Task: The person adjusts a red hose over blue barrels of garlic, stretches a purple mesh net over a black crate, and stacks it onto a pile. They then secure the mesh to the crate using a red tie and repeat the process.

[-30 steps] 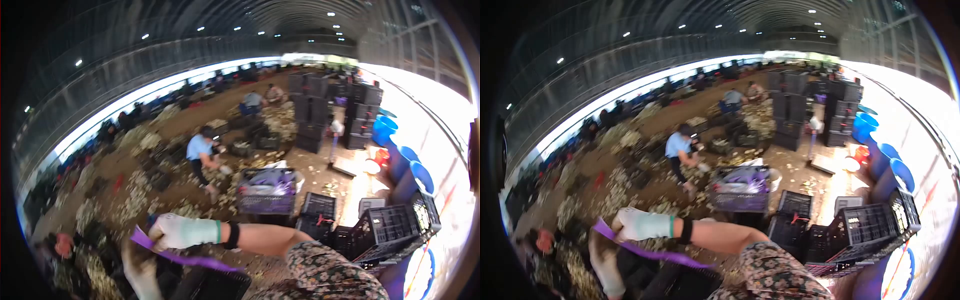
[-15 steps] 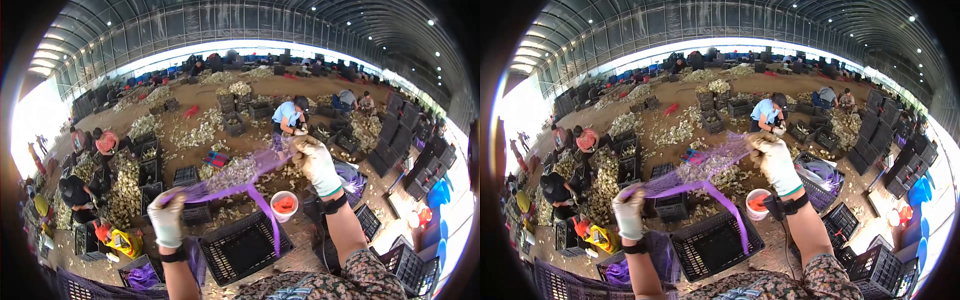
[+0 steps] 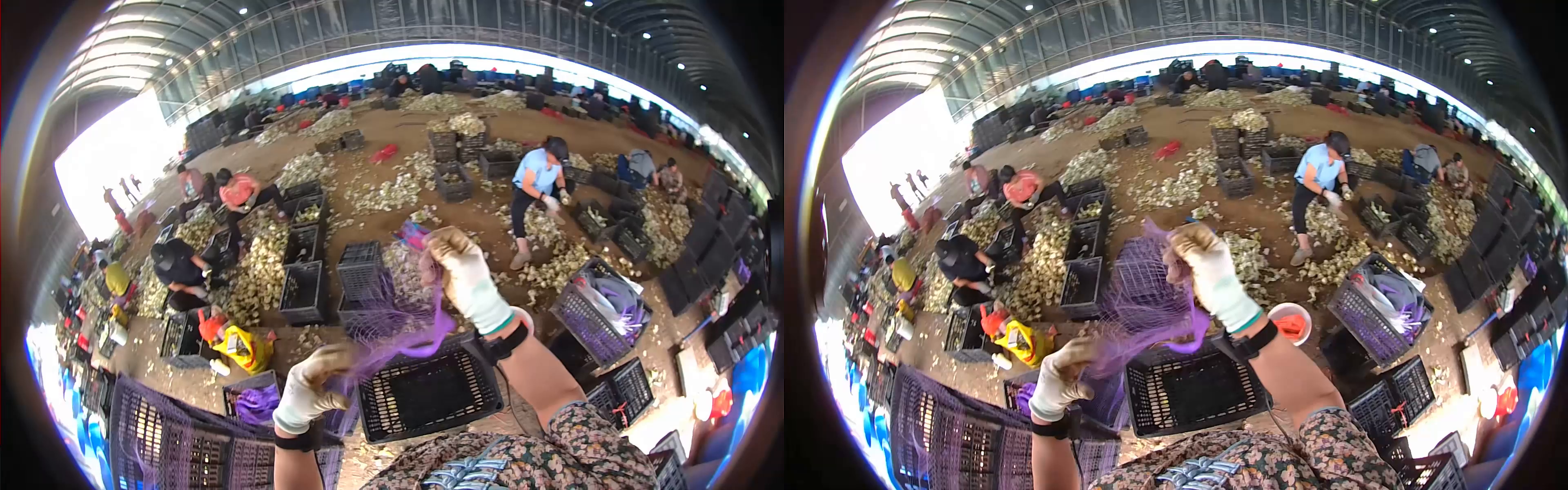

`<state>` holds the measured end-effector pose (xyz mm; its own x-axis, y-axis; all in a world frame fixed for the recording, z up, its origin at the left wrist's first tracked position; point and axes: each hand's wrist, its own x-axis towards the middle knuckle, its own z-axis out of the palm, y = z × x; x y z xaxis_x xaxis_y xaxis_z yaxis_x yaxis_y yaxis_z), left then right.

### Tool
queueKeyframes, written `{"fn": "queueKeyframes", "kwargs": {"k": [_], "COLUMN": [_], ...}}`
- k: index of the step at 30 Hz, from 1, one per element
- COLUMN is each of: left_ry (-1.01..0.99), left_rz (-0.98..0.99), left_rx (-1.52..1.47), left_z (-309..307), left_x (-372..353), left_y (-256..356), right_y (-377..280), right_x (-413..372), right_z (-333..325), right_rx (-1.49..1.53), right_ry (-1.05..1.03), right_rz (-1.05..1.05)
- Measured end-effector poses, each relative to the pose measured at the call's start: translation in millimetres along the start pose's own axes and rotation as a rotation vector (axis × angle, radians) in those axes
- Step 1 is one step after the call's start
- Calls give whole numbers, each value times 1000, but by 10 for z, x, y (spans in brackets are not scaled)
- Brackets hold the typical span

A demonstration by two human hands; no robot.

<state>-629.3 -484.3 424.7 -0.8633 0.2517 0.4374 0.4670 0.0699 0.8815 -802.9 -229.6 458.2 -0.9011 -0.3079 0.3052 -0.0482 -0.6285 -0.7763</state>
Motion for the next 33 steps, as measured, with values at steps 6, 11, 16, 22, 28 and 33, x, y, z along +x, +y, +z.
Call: {"fn": "queueKeyframes", "kwargs": {"k": [6, 11, 16, 22, 28, 33], "left_ry": [789, 427, 361, 557, 790, 1103], "left_rz": [-94, -173, -295, -361, -262, -131], "left_rx": [-433, -306, -286, -148, -625, -310], "left_z": [-267, 217, 721, 994, 923, 605], "left_x": [130, 372, 462, 543, 442, 303], "left_y": [-74, -54, 256, 187, 79, -146], "right_y": [285, 233, 208, 366, 510, 558], "right_x": [-7, -35, -55, -94, -127, 87], "right_z": [271, 435, 547, 611, 517, 293], "right_rx": [-104, -129, -185, -323, -278, -663], "right_ry": [-130, -161, -141, -160, -105, 24], "right_rz": [-4, 32, 41, -239, -166, -411]}}
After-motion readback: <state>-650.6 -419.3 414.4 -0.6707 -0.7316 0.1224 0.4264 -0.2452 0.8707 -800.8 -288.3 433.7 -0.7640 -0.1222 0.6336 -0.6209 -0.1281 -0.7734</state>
